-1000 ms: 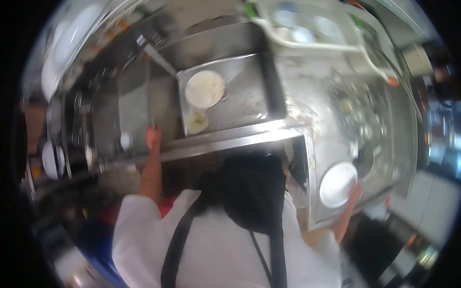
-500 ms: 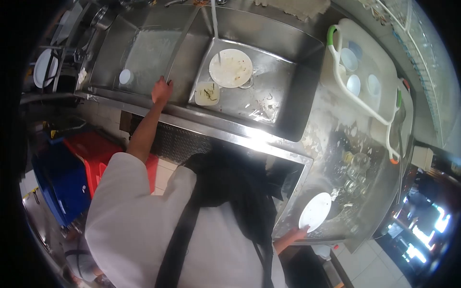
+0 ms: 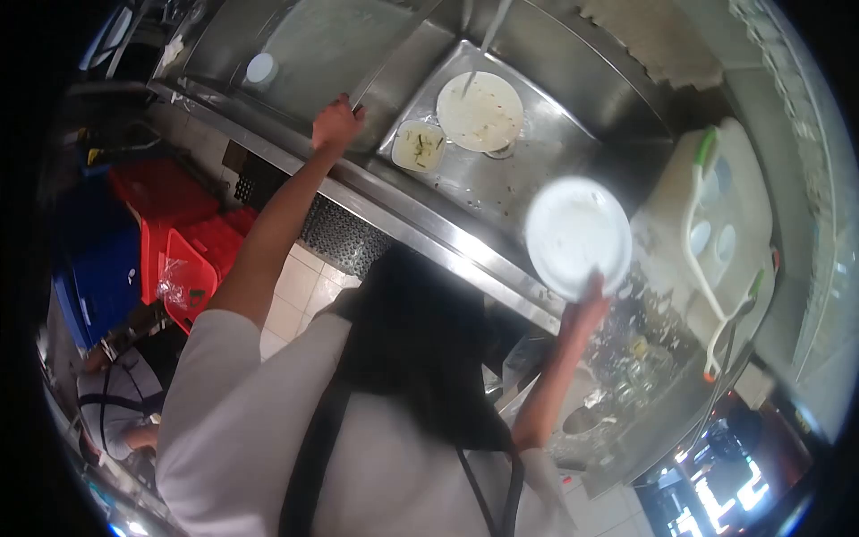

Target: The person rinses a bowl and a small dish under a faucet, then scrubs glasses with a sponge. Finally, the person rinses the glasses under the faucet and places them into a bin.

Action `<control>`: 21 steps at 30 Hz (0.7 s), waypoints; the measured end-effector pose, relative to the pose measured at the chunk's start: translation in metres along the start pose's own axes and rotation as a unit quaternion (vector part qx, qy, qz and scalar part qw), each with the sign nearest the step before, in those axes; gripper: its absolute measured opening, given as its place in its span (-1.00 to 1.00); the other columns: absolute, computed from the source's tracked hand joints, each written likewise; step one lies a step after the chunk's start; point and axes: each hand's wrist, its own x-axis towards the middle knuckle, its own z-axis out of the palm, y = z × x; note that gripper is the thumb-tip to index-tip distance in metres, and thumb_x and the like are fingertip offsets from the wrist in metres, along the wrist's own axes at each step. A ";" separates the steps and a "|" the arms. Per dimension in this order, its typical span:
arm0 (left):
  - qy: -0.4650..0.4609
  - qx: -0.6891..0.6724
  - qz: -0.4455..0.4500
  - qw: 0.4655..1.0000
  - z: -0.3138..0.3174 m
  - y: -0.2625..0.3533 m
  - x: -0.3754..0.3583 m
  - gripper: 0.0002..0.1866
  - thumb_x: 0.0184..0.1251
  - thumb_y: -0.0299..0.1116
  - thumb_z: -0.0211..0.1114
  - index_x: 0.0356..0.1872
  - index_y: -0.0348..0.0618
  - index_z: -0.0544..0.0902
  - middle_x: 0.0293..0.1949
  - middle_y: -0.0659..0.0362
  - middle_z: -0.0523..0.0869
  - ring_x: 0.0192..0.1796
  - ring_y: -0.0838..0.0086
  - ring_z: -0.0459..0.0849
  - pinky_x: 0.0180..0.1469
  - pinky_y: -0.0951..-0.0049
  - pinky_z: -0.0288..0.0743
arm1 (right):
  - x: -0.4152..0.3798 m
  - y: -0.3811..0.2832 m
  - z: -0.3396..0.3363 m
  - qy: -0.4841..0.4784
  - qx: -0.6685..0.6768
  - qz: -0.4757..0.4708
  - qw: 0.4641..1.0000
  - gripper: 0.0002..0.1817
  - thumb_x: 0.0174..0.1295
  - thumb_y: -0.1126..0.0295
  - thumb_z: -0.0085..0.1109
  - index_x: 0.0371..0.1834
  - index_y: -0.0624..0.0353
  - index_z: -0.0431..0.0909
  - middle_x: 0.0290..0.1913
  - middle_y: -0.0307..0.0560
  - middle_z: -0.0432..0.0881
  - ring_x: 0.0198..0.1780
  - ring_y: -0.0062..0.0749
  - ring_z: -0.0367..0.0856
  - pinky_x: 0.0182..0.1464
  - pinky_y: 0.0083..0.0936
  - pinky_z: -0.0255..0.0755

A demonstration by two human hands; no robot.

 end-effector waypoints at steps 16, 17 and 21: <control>-0.022 0.019 -0.036 0.999 -0.001 0.010 0.006 -0.60 0.27 -0.03 0.27 -0.17 -0.18 0.47 -0.28 0.01 0.69 -0.24 0.04 0.73 -0.25 0.10 0.64 | 0.310 0.380 0.238 -0.080 0.022 0.205 0.975 -0.55 0.43 0.32 0.00 0.28 0.34 0.27 0.06 0.02 0.55 0.06 -0.17 0.57 0.14 -0.13 0.50; -0.022 0.020 -0.035 0.999 -0.001 0.010 0.006 -0.60 0.27 -0.03 0.27 -0.17 -0.18 0.47 -0.28 0.01 0.69 -0.24 0.04 0.73 -0.25 0.10 0.64 | 0.312 0.386 0.242 -0.069 -0.023 0.177 0.982 -0.48 0.38 0.21 0.08 0.27 0.36 0.30 0.07 0.07 0.55 0.05 -0.13 0.58 0.10 -0.10 0.52; -0.016 0.022 -0.043 0.999 -0.003 0.017 0.009 -0.58 0.27 -0.01 0.26 -0.17 -0.19 0.48 -0.27 0.00 0.69 -0.24 0.00 0.72 -0.25 0.06 0.62 | 0.302 0.364 0.278 0.020 -0.238 0.143 0.960 -0.20 0.19 -0.11 0.26 0.20 0.44 0.37 0.07 0.18 0.55 -0.02 -0.02 0.61 -0.03 -0.04 0.58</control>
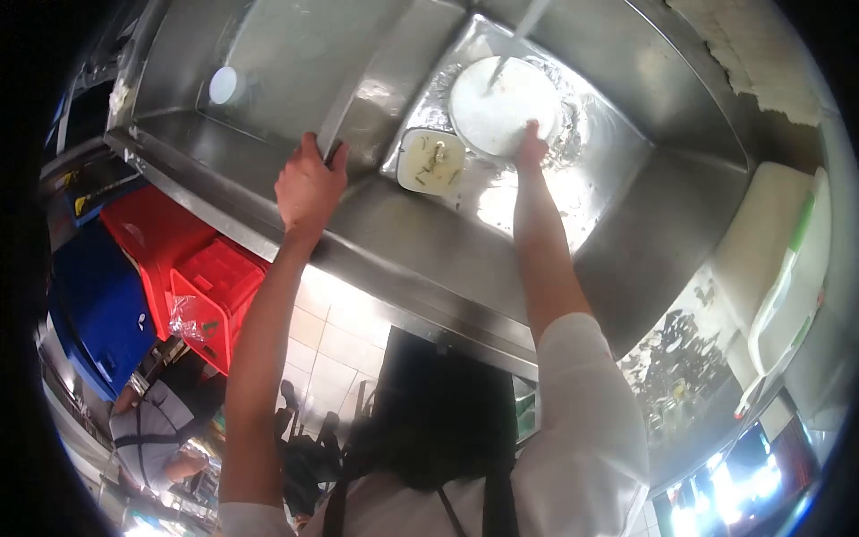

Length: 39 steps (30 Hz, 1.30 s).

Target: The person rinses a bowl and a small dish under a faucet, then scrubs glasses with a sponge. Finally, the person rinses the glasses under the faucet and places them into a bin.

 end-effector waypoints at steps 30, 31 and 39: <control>0.056 -0.022 0.035 0.998 0.001 -0.010 -0.013 -0.57 0.31 -0.06 0.17 -0.11 -0.28 0.47 -0.28 -0.09 0.70 -0.23 -0.03 0.72 -0.17 0.05 0.62 | -0.241 -0.035 -0.270 -0.240 -0.109 0.042 0.964 -0.64 0.31 0.17 0.12 -0.02 0.24 0.56 -0.35 0.02 0.67 -0.29 -0.23 0.68 -0.15 -0.31 0.60; 0.046 -0.033 0.035 0.998 -0.003 -0.009 -0.014 -0.58 0.30 -0.07 0.19 -0.11 -0.29 0.48 -0.29 -0.09 0.70 -0.23 -0.03 0.72 -0.17 0.05 0.62 | -0.245 -0.060 -0.245 -0.205 -0.026 -0.004 0.978 -0.64 0.31 0.19 0.11 0.02 0.22 0.53 -0.30 0.00 0.65 -0.25 -0.25 0.67 -0.14 -0.32 0.61; 0.028 -0.074 0.057 0.995 -0.019 -0.013 -0.020 -0.62 0.26 -0.10 0.27 -0.19 -0.26 0.50 -0.28 -0.10 0.69 -0.22 -0.01 0.71 -0.18 0.05 0.61 | -0.203 -0.283 0.002 -0.350 0.155 -0.062 0.922 -0.84 0.33 0.53 -0.08 -0.14 0.37 0.46 -0.21 0.15 0.55 -0.15 -0.08 0.63 -0.05 -0.24 0.67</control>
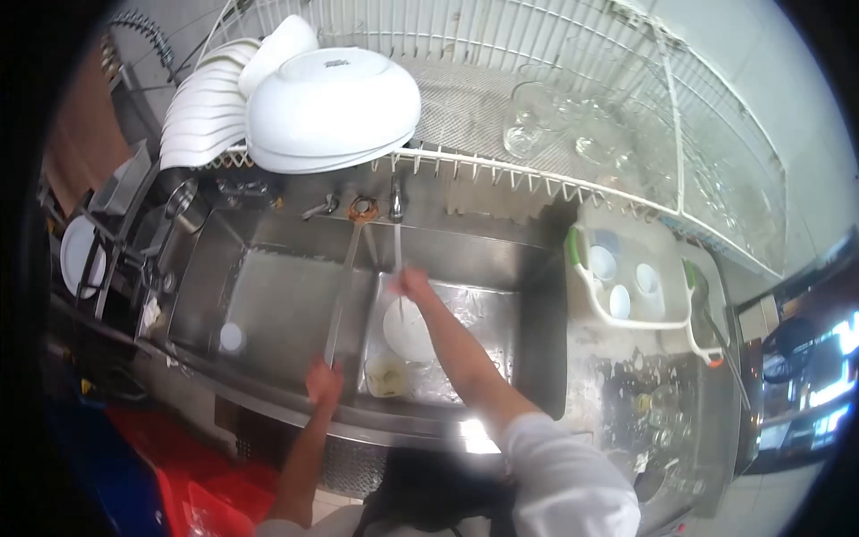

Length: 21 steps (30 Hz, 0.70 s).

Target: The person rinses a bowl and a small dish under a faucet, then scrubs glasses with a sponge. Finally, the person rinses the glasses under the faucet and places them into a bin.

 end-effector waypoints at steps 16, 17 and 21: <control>0.154 -0.257 0.157 0.941 0.010 0.008 0.019 -0.76 0.22 -0.38 0.32 -0.14 -0.26 0.60 -0.17 -0.09 0.62 -0.02 0.05 0.57 0.09 0.10 0.40 | -0.202 0.152 -0.056 0.142 -0.620 -0.093 0.766 -0.72 0.18 0.16 0.09 -0.27 0.09 0.67 -0.33 0.12 0.66 -0.24 0.07 0.64 -0.12 -0.06 0.52; 0.174 -0.245 0.231 0.925 -0.001 0.035 0.021 -0.77 0.23 -0.39 0.31 -0.15 -0.28 0.60 -0.16 -0.09 0.60 -0.02 0.05 0.54 0.11 0.10 0.38 | -0.236 0.181 -0.089 0.223 -0.559 -0.159 0.783 -0.76 0.17 0.26 0.07 -0.28 0.12 0.66 -0.35 0.11 0.67 -0.26 0.08 0.65 -0.14 -0.06 0.52; 0.005 -0.521 0.230 0.822 0.105 0.119 0.127 -0.79 0.35 -0.35 0.19 -0.11 -0.26 0.55 -0.11 0.08 0.56 -0.03 0.28 0.55 0.04 0.22 0.42 | -0.319 0.160 -0.081 0.384 -0.439 -0.197 0.788 -0.82 0.12 0.40 0.08 -0.30 0.21 0.62 -0.26 0.09 0.66 -0.15 0.02 0.63 -0.05 -0.13 0.50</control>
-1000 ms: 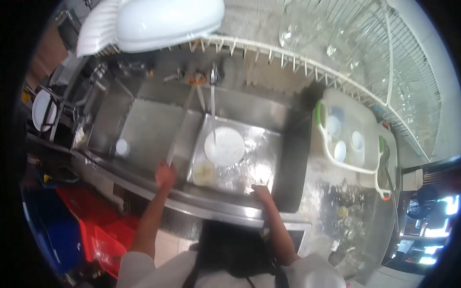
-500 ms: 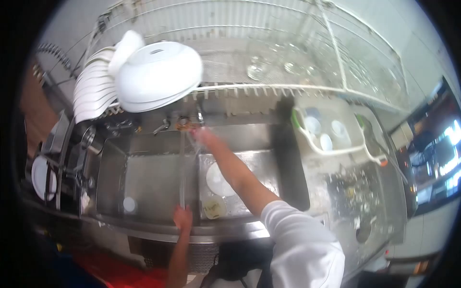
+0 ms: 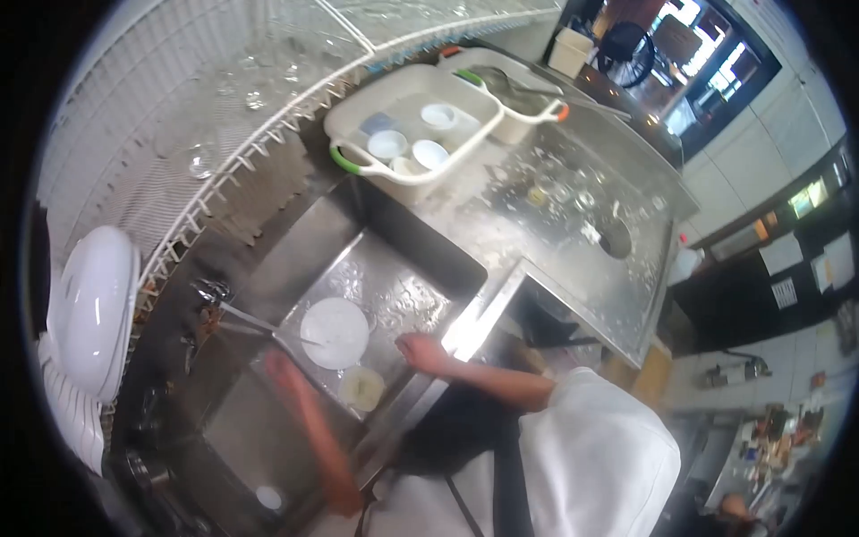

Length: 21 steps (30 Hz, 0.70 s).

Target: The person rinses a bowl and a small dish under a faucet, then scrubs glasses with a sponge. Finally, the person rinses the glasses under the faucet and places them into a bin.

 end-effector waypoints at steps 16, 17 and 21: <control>-0.108 -0.149 -0.360 0.915 -0.004 -0.050 0.312 -0.75 0.35 -0.17 0.15 -0.12 -0.09 0.53 -0.36 0.24 0.54 -0.41 0.42 0.51 -0.39 0.49 0.47 | -0.002 0.080 -0.140 0.188 -0.192 0.031 0.963 -0.90 0.15 0.35 0.14 -0.41 0.12 0.56 -0.40 -0.10 0.55 -0.24 -0.16 0.51 -0.14 -0.25 0.35; -0.111 -0.121 -0.372 0.914 0.000 -0.046 0.315 -0.75 0.34 -0.16 0.16 -0.13 -0.09 0.54 -0.37 0.23 0.54 -0.43 0.41 0.51 -0.40 0.49 0.48 | -0.001 0.080 -0.141 0.198 -0.182 0.018 0.963 -0.91 0.15 0.35 0.14 -0.41 0.10 0.56 -0.39 -0.11 0.55 -0.24 -0.16 0.51 -0.14 -0.24 0.35; -0.155 -0.033 -0.371 0.915 0.027 -0.024 0.323 -0.75 0.30 -0.14 0.19 -0.20 -0.10 0.58 -0.42 0.20 0.56 -0.49 0.36 0.52 -0.44 0.47 0.50 | -0.004 0.086 -0.141 0.192 -0.174 0.019 0.966 -0.90 0.15 0.34 0.13 -0.38 0.09 0.57 -0.35 -0.11 0.57 -0.22 -0.16 0.52 -0.13 -0.21 0.36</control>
